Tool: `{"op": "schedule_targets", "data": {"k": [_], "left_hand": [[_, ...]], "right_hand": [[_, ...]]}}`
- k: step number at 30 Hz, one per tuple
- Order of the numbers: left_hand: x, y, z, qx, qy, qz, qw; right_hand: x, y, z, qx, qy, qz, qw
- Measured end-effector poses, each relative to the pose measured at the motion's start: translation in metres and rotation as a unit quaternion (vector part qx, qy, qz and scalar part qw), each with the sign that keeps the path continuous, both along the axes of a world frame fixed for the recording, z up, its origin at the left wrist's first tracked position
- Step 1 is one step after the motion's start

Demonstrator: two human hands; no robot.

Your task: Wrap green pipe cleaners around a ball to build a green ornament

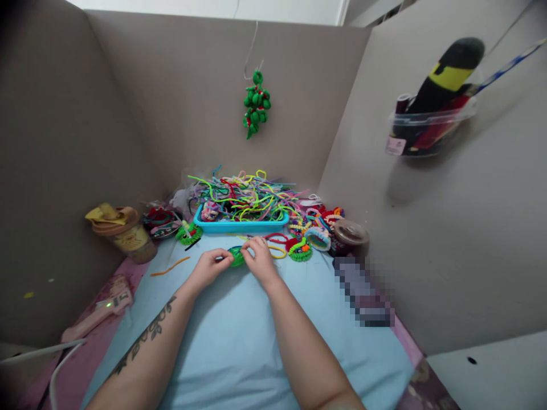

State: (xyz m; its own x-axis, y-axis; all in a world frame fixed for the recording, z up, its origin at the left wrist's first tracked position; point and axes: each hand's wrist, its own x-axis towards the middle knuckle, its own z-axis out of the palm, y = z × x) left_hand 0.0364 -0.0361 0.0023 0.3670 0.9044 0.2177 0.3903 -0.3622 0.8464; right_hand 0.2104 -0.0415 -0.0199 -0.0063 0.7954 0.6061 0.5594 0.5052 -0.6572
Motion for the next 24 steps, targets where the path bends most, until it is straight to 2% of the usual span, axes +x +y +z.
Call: {"op": "schedule_targets", "data": {"k": [6,10,14,17,20,24], "left_hand": [[-0.009,0.004,-0.002,0.059,0.058,-0.055,0.995],[-0.013,0.005,0.0,0.066,0.085,-0.084,0.991],[-0.017,0.008,0.001,0.056,0.095,-0.095,0.989],[-0.021,0.01,0.002,0.048,0.099,-0.106,0.988],[-0.023,0.01,0.003,0.041,0.099,-0.111,0.988],[-0.024,0.009,0.005,0.03,0.097,-0.121,0.987]], "right_hand": [[0.009,0.001,0.001,0.027,-0.115,0.041,0.992],[0.012,0.003,0.0,0.04,-0.176,0.074,0.981],[0.01,0.004,-0.002,0.023,-0.173,0.132,0.976],[0.006,0.001,0.0,-0.023,-0.163,0.155,0.974],[0.002,-0.004,0.005,-0.072,-0.162,0.144,0.974],[-0.004,-0.008,0.008,-0.067,-0.158,0.119,0.978]]}}
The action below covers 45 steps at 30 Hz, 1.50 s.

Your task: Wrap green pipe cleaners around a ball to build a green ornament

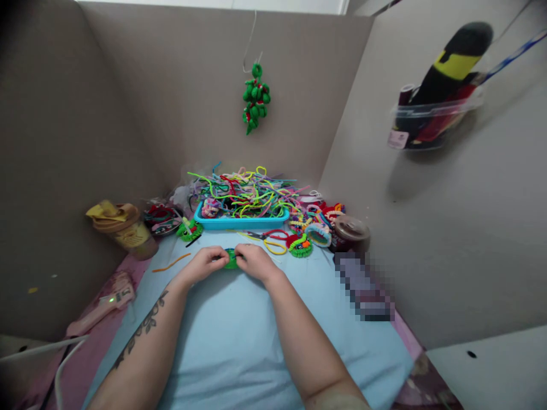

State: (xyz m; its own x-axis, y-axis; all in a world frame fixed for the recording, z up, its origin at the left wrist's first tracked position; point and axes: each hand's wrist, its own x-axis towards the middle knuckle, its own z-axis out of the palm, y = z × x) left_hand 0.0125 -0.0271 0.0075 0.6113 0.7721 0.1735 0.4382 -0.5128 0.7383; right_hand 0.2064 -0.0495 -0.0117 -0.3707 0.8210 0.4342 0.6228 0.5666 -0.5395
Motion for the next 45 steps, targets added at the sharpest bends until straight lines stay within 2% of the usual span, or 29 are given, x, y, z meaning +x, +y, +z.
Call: {"op": "schedule_targets", "data": {"k": [6,11,17,22,25,29,33,41,45], "left_hand": [[-0.001,-0.001,0.002,0.019,-0.006,-0.002,1.0],[-0.001,0.0,-0.002,0.053,0.0,-0.007,0.999],[0.001,0.0,-0.005,0.117,0.034,0.002,0.993],[0.006,-0.001,-0.007,0.14,0.064,0.011,0.988],[0.008,-0.002,-0.01,0.148,0.077,0.013,0.986],[0.008,-0.001,-0.011,0.126,0.05,0.039,0.99],[0.005,0.001,-0.007,0.082,-0.012,0.077,0.994],[0.008,0.0,-0.014,0.11,-0.004,0.057,0.992],[0.01,-0.001,-0.018,0.066,-0.039,0.079,0.994]], "right_hand": [[-0.008,0.001,-0.007,-0.001,0.06,-0.008,0.998],[-0.012,0.003,-0.013,-0.047,0.181,-0.013,0.982],[-0.014,0.005,-0.017,-0.101,0.247,0.002,0.964],[-0.019,0.008,-0.019,-0.114,0.298,-0.044,0.947],[-0.022,0.004,-0.018,-0.08,0.272,-0.079,0.956],[-0.019,-0.002,-0.014,-0.006,0.176,-0.054,0.983],[-0.01,0.002,-0.014,-0.001,0.163,-0.057,0.985],[-0.007,0.009,-0.015,0.016,0.127,-0.014,0.992],[-0.008,0.008,-0.016,0.009,0.111,-0.002,0.994]]}}
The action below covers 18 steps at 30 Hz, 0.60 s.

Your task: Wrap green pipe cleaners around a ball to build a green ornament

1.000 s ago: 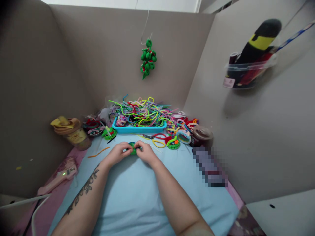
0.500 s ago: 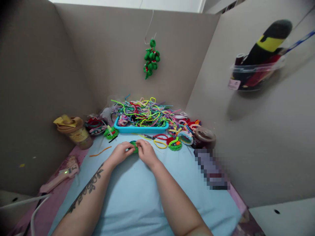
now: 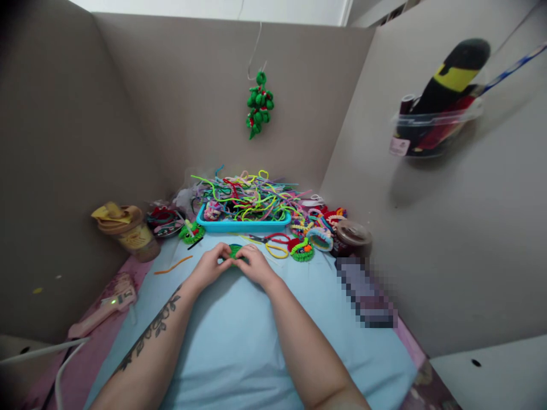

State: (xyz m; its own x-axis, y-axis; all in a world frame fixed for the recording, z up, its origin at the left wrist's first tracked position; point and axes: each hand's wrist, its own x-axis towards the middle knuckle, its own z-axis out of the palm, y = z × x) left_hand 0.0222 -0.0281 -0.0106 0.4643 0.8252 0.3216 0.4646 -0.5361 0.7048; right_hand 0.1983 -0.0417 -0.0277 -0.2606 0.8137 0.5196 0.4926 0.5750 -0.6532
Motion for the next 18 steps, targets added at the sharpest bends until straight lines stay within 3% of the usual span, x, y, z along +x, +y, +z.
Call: {"op": "schedule_targets", "data": {"k": [6,11,18], "left_hand": [[0.001,-0.002,0.007,-0.01,0.003,-0.035,0.999],[0.004,-0.003,0.008,0.052,0.048,0.014,0.997],[0.009,0.005,-0.002,0.087,0.089,0.081,0.989]], "right_hand": [[0.001,0.002,-0.002,0.001,-0.063,0.001,0.998],[0.0,0.002,-0.003,0.004,-0.095,-0.007,0.995],[-0.002,0.0,-0.005,0.012,-0.075,-0.035,0.996]]}}
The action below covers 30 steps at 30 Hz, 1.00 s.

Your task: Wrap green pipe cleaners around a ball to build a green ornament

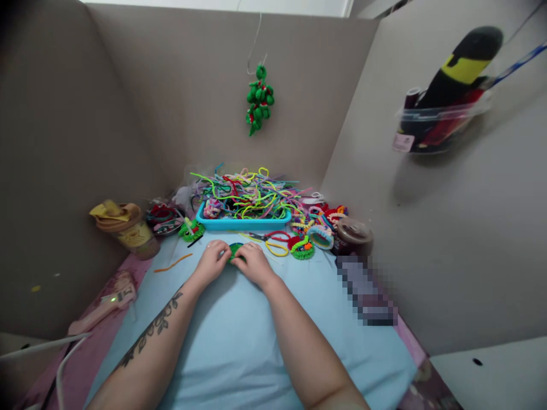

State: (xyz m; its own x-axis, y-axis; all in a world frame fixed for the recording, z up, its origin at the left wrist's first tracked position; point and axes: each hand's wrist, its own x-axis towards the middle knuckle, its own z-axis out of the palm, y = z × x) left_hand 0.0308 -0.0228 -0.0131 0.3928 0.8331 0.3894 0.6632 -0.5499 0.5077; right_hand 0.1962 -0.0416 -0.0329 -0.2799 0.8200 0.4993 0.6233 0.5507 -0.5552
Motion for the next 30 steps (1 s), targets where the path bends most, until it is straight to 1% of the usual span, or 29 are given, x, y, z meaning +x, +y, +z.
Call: {"op": "schedule_targets", "data": {"k": [2,5,9,12,16,18,20,22,23,25,27,30], "left_hand": [[0.0,0.003,-0.004,-0.011,-0.003,0.024,1.0],[-0.001,0.006,-0.011,-0.04,-0.012,0.053,0.998],[-0.002,0.009,-0.015,-0.081,-0.031,0.082,0.993],[-0.004,0.011,-0.015,-0.116,-0.048,0.079,0.989],[-0.005,0.012,-0.016,-0.133,-0.063,0.075,0.986],[-0.005,0.012,-0.015,-0.12,-0.076,0.078,0.987],[-0.005,0.01,-0.012,-0.079,-0.111,0.071,0.988],[-0.005,0.007,-0.005,-0.026,-0.151,0.041,0.987],[-0.006,0.006,-0.002,-0.004,-0.154,0.014,0.988],[-0.007,0.003,0.004,0.028,-0.128,-0.038,0.991],[-0.008,0.001,0.007,0.049,-0.101,-0.078,0.991],[-0.007,0.001,0.005,0.075,-0.09,-0.101,0.988]], "right_hand": [[-0.001,0.0,0.0,0.009,0.004,-0.006,1.0],[-0.003,0.0,0.0,0.023,0.01,0.004,1.0],[-0.004,0.001,-0.002,0.023,0.008,0.016,1.0],[-0.003,0.003,-0.005,0.006,-0.003,0.013,1.0],[-0.003,0.003,-0.006,-0.005,-0.018,0.009,1.0],[-0.003,0.003,-0.005,-0.001,-0.022,0.008,1.0],[-0.003,0.002,-0.002,-0.003,-0.009,0.005,1.0],[-0.003,0.001,0.002,-0.01,0.02,0.002,1.0],[-0.002,0.0,0.004,-0.012,0.039,0.002,0.999],[-0.001,-0.001,0.008,-0.017,0.079,0.002,0.997],[0.001,-0.003,0.011,-0.023,0.12,0.0,0.993],[0.004,-0.004,0.013,-0.034,0.167,-0.009,0.985]]}}
